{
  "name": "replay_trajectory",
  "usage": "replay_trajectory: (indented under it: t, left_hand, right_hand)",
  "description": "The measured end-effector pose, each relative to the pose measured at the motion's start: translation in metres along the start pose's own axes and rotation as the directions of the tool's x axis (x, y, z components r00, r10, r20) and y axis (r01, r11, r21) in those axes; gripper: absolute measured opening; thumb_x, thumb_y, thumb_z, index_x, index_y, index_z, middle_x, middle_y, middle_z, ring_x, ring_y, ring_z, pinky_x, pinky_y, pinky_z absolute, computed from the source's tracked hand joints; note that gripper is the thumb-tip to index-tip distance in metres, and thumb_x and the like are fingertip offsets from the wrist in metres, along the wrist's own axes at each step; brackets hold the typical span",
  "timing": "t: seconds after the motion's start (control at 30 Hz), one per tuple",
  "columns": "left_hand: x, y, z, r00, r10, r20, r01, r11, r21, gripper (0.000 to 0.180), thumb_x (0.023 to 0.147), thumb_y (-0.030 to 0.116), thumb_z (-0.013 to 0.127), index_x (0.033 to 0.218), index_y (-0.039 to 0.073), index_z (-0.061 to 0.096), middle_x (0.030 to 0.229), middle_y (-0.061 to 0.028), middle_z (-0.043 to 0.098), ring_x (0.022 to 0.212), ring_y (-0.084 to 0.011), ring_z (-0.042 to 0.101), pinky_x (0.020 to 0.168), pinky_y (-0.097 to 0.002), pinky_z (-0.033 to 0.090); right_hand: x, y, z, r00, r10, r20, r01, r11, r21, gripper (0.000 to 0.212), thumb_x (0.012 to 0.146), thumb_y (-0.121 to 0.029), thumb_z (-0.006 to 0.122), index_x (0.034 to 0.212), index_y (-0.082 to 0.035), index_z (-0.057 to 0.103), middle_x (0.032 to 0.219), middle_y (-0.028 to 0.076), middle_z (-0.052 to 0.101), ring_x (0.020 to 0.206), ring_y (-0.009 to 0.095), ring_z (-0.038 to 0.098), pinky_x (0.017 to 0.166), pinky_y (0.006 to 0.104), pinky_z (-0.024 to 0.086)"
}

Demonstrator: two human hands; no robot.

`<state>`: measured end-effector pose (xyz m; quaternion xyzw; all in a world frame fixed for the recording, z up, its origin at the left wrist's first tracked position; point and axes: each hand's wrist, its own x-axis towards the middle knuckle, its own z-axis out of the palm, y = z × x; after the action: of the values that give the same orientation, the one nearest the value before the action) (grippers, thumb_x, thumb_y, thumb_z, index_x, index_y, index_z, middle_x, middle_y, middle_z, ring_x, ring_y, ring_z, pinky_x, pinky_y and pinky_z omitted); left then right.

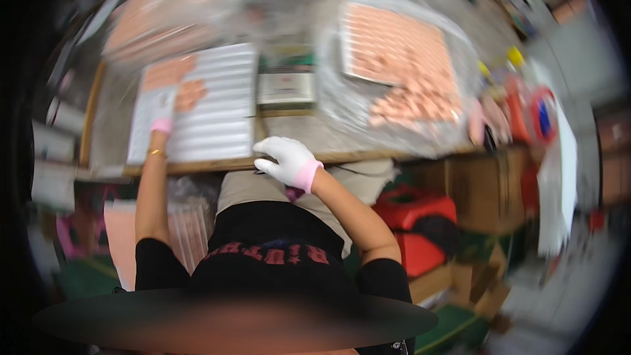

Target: Picking up small pink rectangular products, inspecting them, and placing them into partitioned trays.

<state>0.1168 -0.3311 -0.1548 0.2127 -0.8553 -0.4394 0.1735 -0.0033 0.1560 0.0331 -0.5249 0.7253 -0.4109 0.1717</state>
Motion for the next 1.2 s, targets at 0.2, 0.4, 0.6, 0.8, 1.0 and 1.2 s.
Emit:
replay_trajectory:
  t: [0.2,0.4,0.6,0.8,1.0,1.2]
  left_hand:
    - [0.051,0.14,0.056,0.974,-0.09,-0.209,0.172,0.89,0.421,0.038,0.082,0.035,0.063,0.085,-0.003,0.067,0.09,-0.0192,0.067,0.084,-0.0294,0.064,0.079,-0.0395,0.048]
    - [0.044,0.14,0.059,0.935,-0.25,-0.251,0.328,0.878,0.349,0.046,0.078,0.034,0.072,0.1,-0.005,0.06,0.098,-0.0171,0.064,0.089,-0.0226,0.061,0.082,-0.0345,0.047]
    - [0.022,0.168,0.055,0.918,-0.089,-0.387,0.003,0.976,-0.216,0.031,0.085,0.019,0.068,0.106,-0.002,0.057,0.1,-0.0087,0.062,0.091,-0.0158,0.057,0.082,-0.0303,0.047]
    - [-0.016,0.311,0.152,0.914,-0.149,0.377,0.339,0.792,-0.508,0.043,0.092,0.046,0.053,0.106,0.006,0.061,0.092,0.0,0.065,0.071,-0.0065,0.058,0.057,-0.0194,0.044]
    - [-0.031,0.332,0.203,0.739,-0.066,0.67,0.604,0.507,-0.615,0.042,0.092,0.037,0.057,0.113,0.0,0.054,0.095,-0.0039,0.061,0.071,-0.0066,0.057,0.054,-0.0164,0.042]
    - [-0.035,0.319,0.216,0.716,0.027,0.697,0.648,0.344,-0.679,0.043,0.091,0.035,0.058,0.115,0.0,0.053,0.101,-0.0052,0.062,0.072,-0.009,0.058,0.054,-0.017,0.043]
  right_hand:
    - [-0.089,0.09,-0.129,0.692,0.299,-0.657,-0.512,0.845,-0.154,0.025,0.081,-0.022,0.063,0.101,-0.006,0.064,0.094,0.014,0.065,0.089,0.031,0.062,0.079,0.0393,0.05]
    - [-0.117,0.132,-0.202,0.754,0.251,-0.607,-0.649,0.431,-0.627,0.031,0.074,-0.016,0.064,0.105,-0.013,0.063,0.095,0.012,0.065,0.092,0.031,0.06,0.081,0.0415,0.049]
    - [-0.101,0.148,-0.209,0.758,0.43,-0.49,-0.646,0.397,-0.652,0.028,0.073,-0.014,0.063,0.101,-0.013,0.063,0.096,0.012,0.064,0.091,0.032,0.06,0.081,0.042,0.048]
    - [-0.059,0.094,-0.142,0.803,0.323,-0.5,-0.305,0.945,0.12,0.037,0.079,-0.009,0.067,0.115,-0.004,0.06,0.106,0.009,0.062,0.087,0.016,0.061,0.078,0.0278,0.05]
    - [0.005,0.052,-0.085,0.91,0.207,-0.358,-0.153,0.973,0.174,0.036,0.08,-0.009,0.068,0.115,-0.004,0.058,0.097,0.009,0.062,0.079,0.016,0.06,0.072,0.0283,0.048]
    - [0.016,0.05,-0.084,0.951,-0.158,-0.266,0.023,0.894,-0.448,0.044,0.076,-0.012,0.07,0.118,-0.007,0.056,0.096,0.011,0.061,0.087,0.026,0.059,0.072,0.0325,0.047]
